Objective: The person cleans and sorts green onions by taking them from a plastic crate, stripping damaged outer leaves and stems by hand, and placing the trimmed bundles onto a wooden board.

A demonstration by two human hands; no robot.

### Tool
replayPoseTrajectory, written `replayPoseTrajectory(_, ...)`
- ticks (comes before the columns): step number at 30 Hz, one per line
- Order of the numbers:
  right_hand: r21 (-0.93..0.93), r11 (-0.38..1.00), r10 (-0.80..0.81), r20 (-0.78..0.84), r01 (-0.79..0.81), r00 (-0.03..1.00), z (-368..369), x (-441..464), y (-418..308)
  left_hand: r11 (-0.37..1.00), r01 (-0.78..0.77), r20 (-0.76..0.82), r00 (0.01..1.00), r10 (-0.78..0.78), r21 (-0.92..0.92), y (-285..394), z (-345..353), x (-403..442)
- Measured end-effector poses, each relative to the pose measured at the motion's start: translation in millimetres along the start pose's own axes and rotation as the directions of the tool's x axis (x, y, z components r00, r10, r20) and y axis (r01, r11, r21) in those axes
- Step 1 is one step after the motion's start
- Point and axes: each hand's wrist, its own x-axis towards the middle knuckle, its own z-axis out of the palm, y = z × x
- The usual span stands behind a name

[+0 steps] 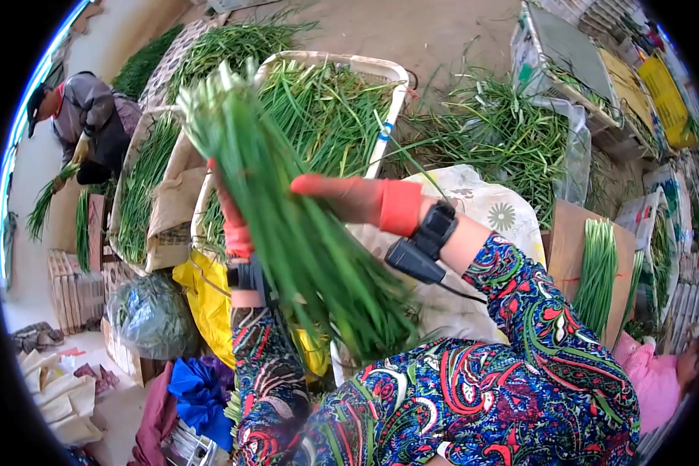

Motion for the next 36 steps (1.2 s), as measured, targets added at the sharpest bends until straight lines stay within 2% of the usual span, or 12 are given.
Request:
replayPoseTrajectory(6,0.052,0.951,-0.286,-0.216,0.304,0.934,22,-30,-13,0.867,0.045,0.184,0.971,-0.155,0.496,8,72,27)
replayPoseTrajectory(9,-0.024,0.830,-0.554,-0.152,0.557,0.819,14,-48,-28,0.610,-0.437,0.544,0.839,0.011,0.661,-4,101,8)
replayPoseTrajectory(14,-0.101,0.661,-0.719,-0.369,0.743,0.589,2,-94,-45,0.489,-0.332,0.523,0.785,-0.331,0.807,-54,96,-57)
replayPoseTrajectory(17,-0.095,0.584,-0.750,-0.443,0.806,0.491,-8,-108,-37,0.588,-0.046,0.337,0.855,-0.395,0.807,-95,80,-68)
replayPoseTrajectory(18,0.038,0.645,-0.692,-0.395,0.763,0.605,-12,-113,-33,0.569,-0.034,0.318,0.855,-0.409,0.822,-101,78,-66)
replayPoseTrajectory(23,0.103,0.466,-0.803,-0.368,0.879,0.469,-17,-149,-41,0.500,0.121,0.218,0.795,-0.566,0.858,-90,79,-61)
replayPoseTrajectory(27,0.297,0.362,-0.803,-0.383,0.884,0.457,-41,-209,-71,0.349,-0.175,0.347,0.777,-0.526,0.921,-76,54,-62)
replayPoseTrajectory(28,0.108,0.303,-0.812,-0.491,0.947,0.316,-39,-220,-74,0.360,0.003,0.227,0.770,-0.596,0.933,-67,45,-68)
replayPoseTrajectory(29,0.213,0.290,-0.812,-0.461,0.933,0.358,-66,-229,-77,0.309,-0.001,0.200,0.763,-0.614,0.951,-68,20,-61)
replayPoseTrajectory(32,0.228,0.460,-0.678,-0.534,0.858,0.505,-135,-250,-72,0.270,0.186,0.044,0.743,-0.668,0.945,-67,-28,-57)
replayPoseTrajectory(35,-0.129,0.731,-0.518,-0.744,0.669,0.422,-173,-250,-60,0.256,0.261,-0.042,0.772,-0.634,0.931,-70,-40,-68)
replayPoseTrajectory(36,-0.242,0.815,-0.556,-0.586,0.527,0.590,-170,-257,-59,0.204,0.253,-0.072,0.776,-0.626,0.946,-71,-45,-70)
